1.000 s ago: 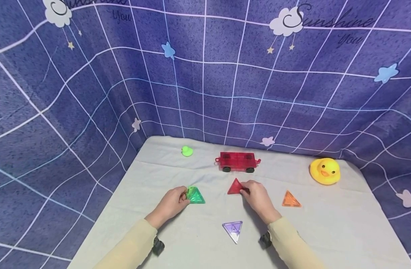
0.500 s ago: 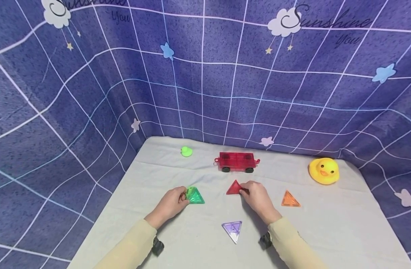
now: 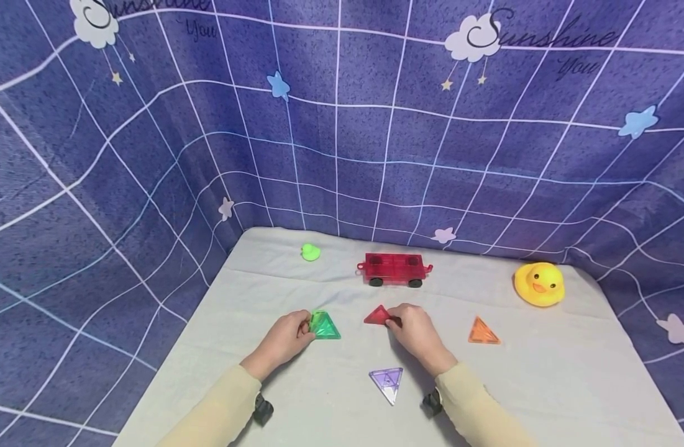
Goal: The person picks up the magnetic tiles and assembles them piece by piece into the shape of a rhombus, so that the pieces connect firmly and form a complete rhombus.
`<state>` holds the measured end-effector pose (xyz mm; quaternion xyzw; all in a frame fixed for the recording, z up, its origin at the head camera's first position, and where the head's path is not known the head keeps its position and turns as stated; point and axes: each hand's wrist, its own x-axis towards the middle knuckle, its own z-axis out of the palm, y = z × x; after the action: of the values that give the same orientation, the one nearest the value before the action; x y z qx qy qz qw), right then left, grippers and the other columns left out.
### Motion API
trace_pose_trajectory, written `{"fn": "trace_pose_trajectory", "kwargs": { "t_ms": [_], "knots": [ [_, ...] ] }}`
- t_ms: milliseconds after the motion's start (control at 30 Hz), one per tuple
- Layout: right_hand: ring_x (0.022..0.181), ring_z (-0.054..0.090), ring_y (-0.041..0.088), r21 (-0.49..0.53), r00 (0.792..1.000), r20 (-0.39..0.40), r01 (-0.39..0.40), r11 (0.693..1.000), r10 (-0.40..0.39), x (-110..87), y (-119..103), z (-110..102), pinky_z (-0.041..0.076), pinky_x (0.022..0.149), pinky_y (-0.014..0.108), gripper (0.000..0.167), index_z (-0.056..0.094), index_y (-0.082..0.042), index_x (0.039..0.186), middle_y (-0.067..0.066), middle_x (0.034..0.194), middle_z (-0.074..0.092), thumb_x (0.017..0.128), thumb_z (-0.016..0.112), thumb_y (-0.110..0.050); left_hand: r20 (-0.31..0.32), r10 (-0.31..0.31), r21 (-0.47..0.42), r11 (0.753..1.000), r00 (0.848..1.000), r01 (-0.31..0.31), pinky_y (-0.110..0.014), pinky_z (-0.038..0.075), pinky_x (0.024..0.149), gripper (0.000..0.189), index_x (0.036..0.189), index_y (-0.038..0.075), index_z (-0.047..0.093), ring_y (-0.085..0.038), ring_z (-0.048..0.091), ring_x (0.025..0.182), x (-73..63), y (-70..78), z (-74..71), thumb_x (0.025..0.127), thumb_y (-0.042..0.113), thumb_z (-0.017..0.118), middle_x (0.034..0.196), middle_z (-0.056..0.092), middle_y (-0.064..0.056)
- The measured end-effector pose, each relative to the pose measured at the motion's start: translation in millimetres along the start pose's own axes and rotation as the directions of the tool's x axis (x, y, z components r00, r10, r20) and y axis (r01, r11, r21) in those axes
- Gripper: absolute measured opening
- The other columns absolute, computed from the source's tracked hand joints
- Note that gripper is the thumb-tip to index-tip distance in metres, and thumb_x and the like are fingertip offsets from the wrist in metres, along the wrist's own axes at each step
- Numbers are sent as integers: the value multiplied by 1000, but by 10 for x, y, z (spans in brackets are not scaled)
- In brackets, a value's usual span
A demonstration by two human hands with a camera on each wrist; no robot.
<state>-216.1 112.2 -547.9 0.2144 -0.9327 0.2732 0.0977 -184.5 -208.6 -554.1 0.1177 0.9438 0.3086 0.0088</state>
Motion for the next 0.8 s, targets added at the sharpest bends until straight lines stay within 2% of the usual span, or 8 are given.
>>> {"fn": "trace_pose_trajectory", "kwargs": {
  "t_ms": [400, 633, 800],
  "knots": [
    [72, 65, 16, -12, 999, 4, 45, 999, -45, 39, -184, 115, 53, 69, 38, 9, 81, -9, 92, -1, 80, 70, 86, 85, -6, 2, 5, -12, 1000, 1000, -5, -27, 41, 59, 24, 85, 15, 56, -7, 45, 63, -5, -3, -3, 94, 10, 77, 71, 49, 8],
    [76, 68, 19, -8, 998, 40, 42, 999, -42, 62, -307, 172, 56, 73, 39, 9, 81, -10, 96, 0, 82, 71, 87, 84, -9, 2, 11, -14, 1000, 1000, -11, -27, 41, 59, 24, 85, 15, 55, -8, 45, 63, -6, -1, -5, 93, 9, 77, 71, 49, 8],
    [73, 66, 17, -5, 998, 53, 42, 999, -41, 71, -377, 208, 55, 71, 38, 10, 82, -9, 97, -1, 80, 70, 87, 84, -10, -1, 17, -9, 1000, 1000, -17, -27, 41, 59, 25, 84, 16, 55, -7, 46, 63, 0, -15, 1, 93, 10, 78, 71, 49, 8]
  ]
}}
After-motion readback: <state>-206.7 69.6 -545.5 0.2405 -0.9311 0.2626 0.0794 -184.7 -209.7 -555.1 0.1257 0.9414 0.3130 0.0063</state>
